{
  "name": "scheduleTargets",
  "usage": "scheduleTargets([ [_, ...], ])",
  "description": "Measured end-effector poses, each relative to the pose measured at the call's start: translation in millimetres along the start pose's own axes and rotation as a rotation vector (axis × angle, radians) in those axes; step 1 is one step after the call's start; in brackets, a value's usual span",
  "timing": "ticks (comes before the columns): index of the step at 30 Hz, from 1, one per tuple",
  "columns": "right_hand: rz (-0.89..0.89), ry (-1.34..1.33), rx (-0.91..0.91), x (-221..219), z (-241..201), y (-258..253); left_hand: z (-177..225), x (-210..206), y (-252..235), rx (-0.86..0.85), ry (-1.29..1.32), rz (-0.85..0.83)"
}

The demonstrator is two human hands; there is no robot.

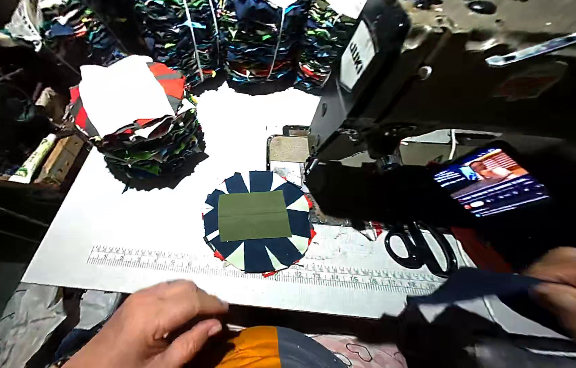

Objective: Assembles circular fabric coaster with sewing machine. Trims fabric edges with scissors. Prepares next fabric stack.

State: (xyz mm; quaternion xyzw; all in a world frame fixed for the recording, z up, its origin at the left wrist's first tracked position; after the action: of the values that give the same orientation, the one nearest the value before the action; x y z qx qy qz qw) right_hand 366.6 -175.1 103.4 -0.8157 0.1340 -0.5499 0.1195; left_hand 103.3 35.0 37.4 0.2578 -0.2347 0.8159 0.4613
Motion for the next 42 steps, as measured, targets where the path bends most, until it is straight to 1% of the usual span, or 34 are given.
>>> scheduleTargets([
  [1, -0.002, 0.062, -0.043, -6.0, 7.5, -1.9, -5.6, 6.7, -1.7, -0.041, -0.037, 0.079],
  [3, 0.049, 0.159, -0.111, -13.5, 25.5, -3.9, -14.8, 17.4, -7.9, -0.081, -0.116, 0.198],
  [6, 0.205, 0.263, -0.198, -17.9, 40.6, -11.3, -13.7, 22.2, -24.1, -0.103, -0.276, 0.294],
  [8, 0.296, 0.293, -0.240, -21.5, 45.3, -17.1, -9.0, 18.1, -32.9, -0.137, -0.364, 0.322],
  [9, 0.314, 0.294, -0.250, -25.4, 47.7, -20.2, -7.5, 15.2, -36.8, -0.151, -0.389, 0.326],
  [12, 0.302, 0.291, -0.252, -40.4, 53.3, -28.7, -9.4, 6.3, -47.8, -0.152, -0.426, 0.313],
  [15, 0.279, 0.352, -0.244, -50.5, 50.6, -36.6, -13.3, 4.0, -55.6, -0.137, -0.460, 0.312],
  [18, 0.233, 0.429, -0.209, -56.5, 47.9, -45.2, -15.9, 2.2, -61.1, -0.128, -0.478, 0.285],
  [21, 0.232, 0.356, -0.157, -58.3, 34.1, -60.3, -17.0, -1.2, -64.5, -0.134, -0.490, 0.257],
  [23, 0.229, 0.225, -0.006, -69.4, 9.4, -75.5, -17.6, -4.0, -66.7, -0.136, -0.500, 0.235],
  [25, 0.169, 0.068, 0.154, -90.8, -14.3, -89.5, -17.8, -6.3, -68.8, -0.137, -0.501, 0.210],
  [27, 0.103, -0.026, 0.255, -111.3, -29.3, -98.9, -16.4, -7.4, -69.9, -0.152, -0.503, 0.179],
  [29, 0.066, -0.042, 0.318, -123.2, -35.7, -104.0, -14.5, -8.5, -70.3, -0.177, -0.504, 0.149],
  [34, -0.026, -0.038, 0.395, -139.2, -36.3, -109.5, -14.4, -9.6, -69.7, -0.200, -0.511, 0.126],
  [42, -0.060, -0.048, 0.407, -146.2, -35.3, -118.4, -15.6, -12.0, -71.4, -0.198, -0.518, 0.124],
])
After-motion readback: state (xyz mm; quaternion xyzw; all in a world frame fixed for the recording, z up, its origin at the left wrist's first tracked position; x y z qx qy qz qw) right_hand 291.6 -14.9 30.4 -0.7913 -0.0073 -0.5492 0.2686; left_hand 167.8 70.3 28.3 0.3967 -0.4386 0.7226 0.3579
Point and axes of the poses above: each hand's wrist, its own y-axis away from the middle knuckle, its own x-axis out of the back of the hand, z = x × y, the point moved 10 cm from there along -y, towards the middle knuckle, and after that the axes turned 9 degrees about x, right-handed, at the moved point
